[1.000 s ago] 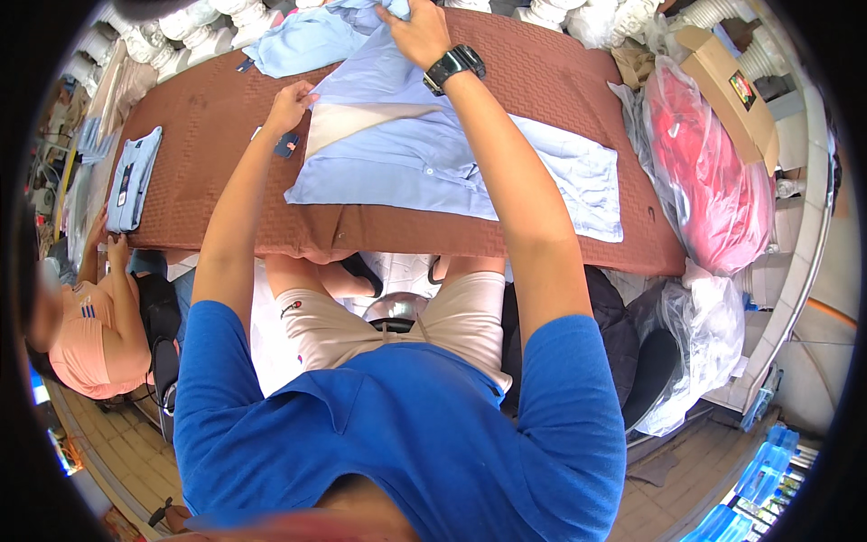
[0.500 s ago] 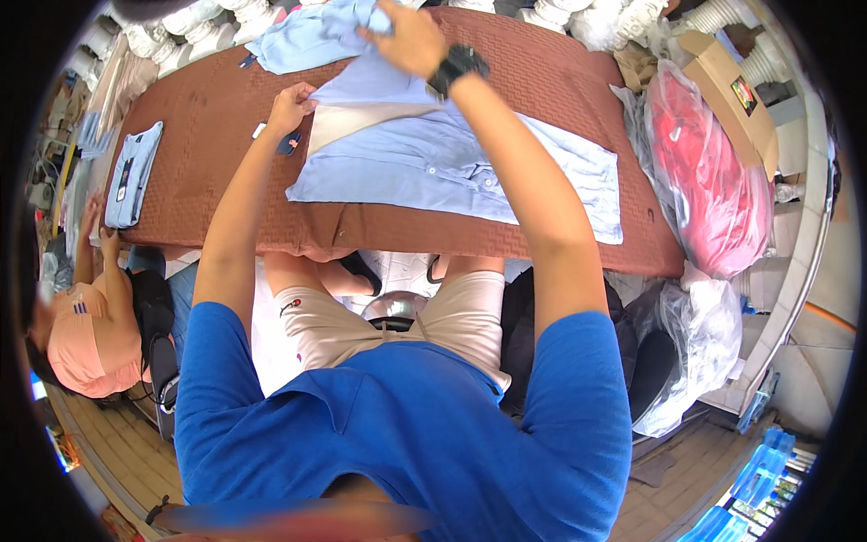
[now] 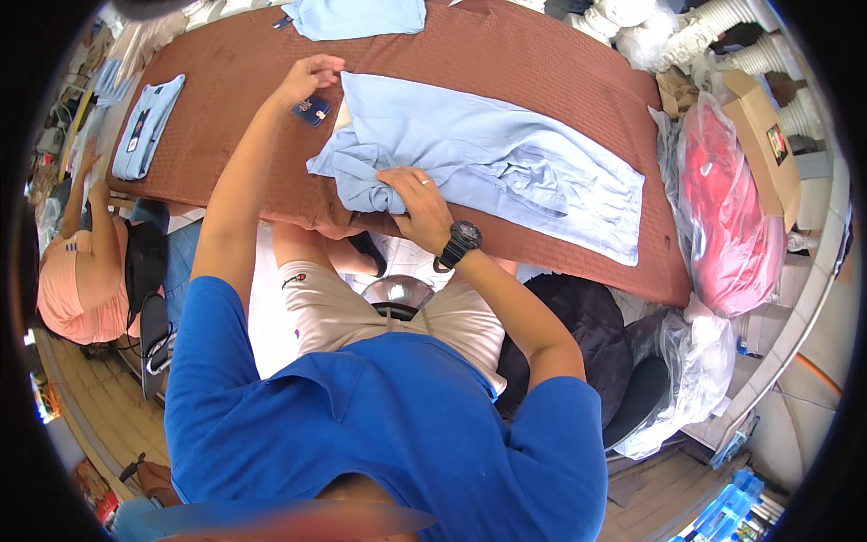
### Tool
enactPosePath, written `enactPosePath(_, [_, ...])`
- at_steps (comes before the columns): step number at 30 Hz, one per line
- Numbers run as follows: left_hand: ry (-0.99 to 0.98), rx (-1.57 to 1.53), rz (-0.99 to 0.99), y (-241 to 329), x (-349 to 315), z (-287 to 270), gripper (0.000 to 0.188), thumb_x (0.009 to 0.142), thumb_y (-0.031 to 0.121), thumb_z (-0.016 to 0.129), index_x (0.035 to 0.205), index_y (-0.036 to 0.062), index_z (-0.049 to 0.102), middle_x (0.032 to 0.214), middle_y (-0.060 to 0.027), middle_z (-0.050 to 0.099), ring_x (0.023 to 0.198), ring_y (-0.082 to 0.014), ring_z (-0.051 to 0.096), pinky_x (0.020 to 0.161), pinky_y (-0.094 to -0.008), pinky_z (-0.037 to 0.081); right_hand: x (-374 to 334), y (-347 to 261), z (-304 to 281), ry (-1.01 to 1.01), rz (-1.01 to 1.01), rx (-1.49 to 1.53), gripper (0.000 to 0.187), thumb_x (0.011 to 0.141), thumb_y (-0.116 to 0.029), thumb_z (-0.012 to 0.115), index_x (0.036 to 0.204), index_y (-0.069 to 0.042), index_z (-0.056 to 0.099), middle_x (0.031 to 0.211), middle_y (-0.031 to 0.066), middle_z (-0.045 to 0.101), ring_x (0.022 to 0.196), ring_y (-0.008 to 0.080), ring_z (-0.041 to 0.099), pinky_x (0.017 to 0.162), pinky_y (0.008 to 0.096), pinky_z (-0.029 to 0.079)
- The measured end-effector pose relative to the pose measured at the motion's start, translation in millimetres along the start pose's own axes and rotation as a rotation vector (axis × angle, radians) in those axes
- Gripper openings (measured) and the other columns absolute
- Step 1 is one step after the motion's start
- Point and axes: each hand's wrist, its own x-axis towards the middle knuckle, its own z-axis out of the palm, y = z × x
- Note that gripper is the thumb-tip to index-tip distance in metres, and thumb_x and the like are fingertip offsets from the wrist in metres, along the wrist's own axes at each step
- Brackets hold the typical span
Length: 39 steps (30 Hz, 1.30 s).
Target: The person folds a shirt by laying it flat on a table, using a rectangular board to guide the folds, and then placing a tag and a plastic cover on the folded shirt.
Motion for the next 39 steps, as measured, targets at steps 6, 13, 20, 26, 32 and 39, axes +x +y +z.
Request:
enactPosePath(6, [0.369, 0.389, 0.077, 20.4, -43.2, -52.0, 0.038, 0.085, -0.01, 0.053, 0.117, 0.0053, 0.067, 0.115, -0.0111, 0.068, 0.101, -0.0245, 0.067, 0.088, -0.034, 0.053, -7.7, 6.9, 7.0, 0.003, 0.04, 0.025, 0.059, 0.068, 0.002, 0.069, 0.125, -0.007, 0.057, 0.122, 0.0104, 0.062, 0.118, 0.0327, 0.052, 0.101, 0.0436, 0.04])
enactPosePath(13, [0.204, 0.513, 0.036, 7.7, -85.0, -64.2, 0.042, 0.086, -0.007, 0.059, 0.123, 0.0108, 0.064, 0.122, -0.0137, 0.059, 0.101, -0.0244, 0.065, 0.09, -0.0344, 0.052, -9.2, 7.6, 14.2, 0.023, 0.045, 0.054, 0.061, 0.065, 0.005, 0.069, 0.124, -0.008, 0.057, 0.122, 0.01, 0.062, 0.119, 0.0345, 0.051, 0.103, 0.0443, 0.039])
enactPosePath(20, [0.225, 0.485, -0.149, -4.8, -77.4, -39.9, 0.052, 0.083, 0.011, 0.075, 0.132, 0.0085, 0.057, 0.128, -0.0167, 0.051, 0.104, -0.0272, 0.061, 0.092, -0.0376, 0.052, -9.5, 6.4, 15.2, 0.028, 0.054, 0.03, 0.062, 0.064, 0.005, 0.069, 0.123, -0.008, 0.058, 0.123, 0.01, 0.061, 0.12, 0.0341, 0.05, 0.104, 0.044, 0.039])
enactPosePath(26, [0.339, 0.783, 0.12, -5.5, -79.7, -27.1, 0.048, 0.081, 0.013, 0.077, 0.126, 0.0075, 0.06, 0.124, -0.0147, 0.054, 0.101, -0.0272, 0.062, 0.089, -0.0365, 0.052, -11.5, 9.3, 17.0, 0.025, 0.071, 0.026, 0.059, 0.066, 0.004, 0.071, 0.122, -0.009, 0.059, 0.124, 0.0109, 0.06, 0.121, 0.0341, 0.049, 0.104, 0.0429, 0.038])
enactPosePath(32, [0.161, 0.401, 0.091, 42.0, -70.0, 11.6, 0.024, 0.083, 0.012, 0.074, 0.105, 0.0034, 0.067, 0.1, -0.0114, 0.068, 0.089, -0.0255, 0.067, 0.081, -0.0354, 0.054, 12.7, 15.5, -6.4, 0.249, 0.292, 0.247, 0.032, 0.085, -0.003, 0.068, 0.117, -0.006, 0.063, 0.1, 0.0054, 0.068, 0.089, 0.0143, 0.061, 0.083, 0.03, 0.049])
enactPosePath(39, [0.046, 0.527, -0.12, 40.4, -66.6, 51.6, 0.029, 0.081, 0.022, 0.077, 0.102, 0.0028, 0.068, 0.097, -0.0167, 0.071, 0.093, -0.0312, 0.069, 0.082, -0.0391, 0.053, 147.4, 41.5, -101.8, 0.535, 0.19, 0.455, 0.027, 0.089, -0.018, 0.072, 0.11, -0.002, 0.067, 0.096, 0.0018, 0.069, 0.085, 0.0094, 0.06, 0.077, 0.0265, 0.05])
